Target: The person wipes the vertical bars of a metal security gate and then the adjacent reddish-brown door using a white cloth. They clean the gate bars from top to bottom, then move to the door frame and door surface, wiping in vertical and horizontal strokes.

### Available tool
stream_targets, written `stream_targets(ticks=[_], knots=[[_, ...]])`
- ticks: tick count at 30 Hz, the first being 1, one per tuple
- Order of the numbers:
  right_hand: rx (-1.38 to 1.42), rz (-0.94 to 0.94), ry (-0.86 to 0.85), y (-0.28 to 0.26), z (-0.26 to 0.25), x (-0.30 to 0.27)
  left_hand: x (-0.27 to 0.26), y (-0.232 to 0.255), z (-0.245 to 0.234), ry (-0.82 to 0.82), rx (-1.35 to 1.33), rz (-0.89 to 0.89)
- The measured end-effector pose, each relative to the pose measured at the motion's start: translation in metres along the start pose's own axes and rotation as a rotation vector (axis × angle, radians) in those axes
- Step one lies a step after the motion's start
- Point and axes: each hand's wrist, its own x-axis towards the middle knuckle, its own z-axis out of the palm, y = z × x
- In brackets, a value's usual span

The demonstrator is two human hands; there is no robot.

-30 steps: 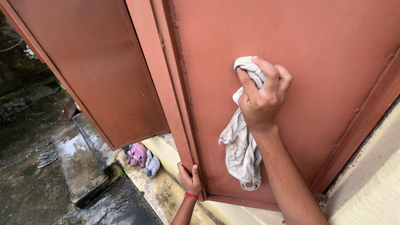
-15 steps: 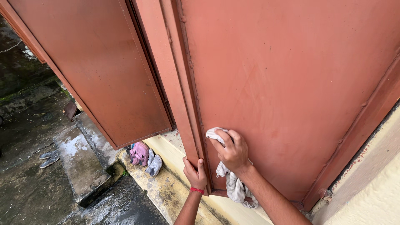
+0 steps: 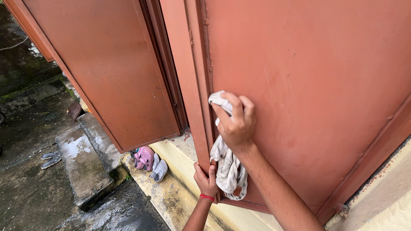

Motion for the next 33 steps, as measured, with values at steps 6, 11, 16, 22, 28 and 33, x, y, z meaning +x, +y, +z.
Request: stream_targets(ticks=[6, 11, 16, 22, 28, 33], knots=[[0.002, -0.030, -0.099, -0.005, -0.006, -0.096, 0.000, 0.001, -0.001, 0.011, 0.023, 0.033], [0.039, -0.085, -0.158, -0.002, -0.010, -0.118, 0.000, 0.006, -0.002, 0.007, 0.021, 0.030], [0.045, -0.115, -0.104, 0.005, -0.009, -0.052, 0.000, 0.003, -0.002, 0.001, 0.015, 0.012], [-0.028, -0.067, 0.038, 0.019, 0.004, 0.061, -0.001, -0.003, -0.006, -0.040, -0.009, -0.037], [-0.042, -0.028, 0.055, 0.005, 0.016, 0.038, -0.002, -0.007, -0.009, -0.079, -0.065, -0.012], [-0.031, -0.080, -0.047, 0.001, 0.006, -0.055, 0.001, -0.012, -0.007, -0.079, -0.088, -0.001]])
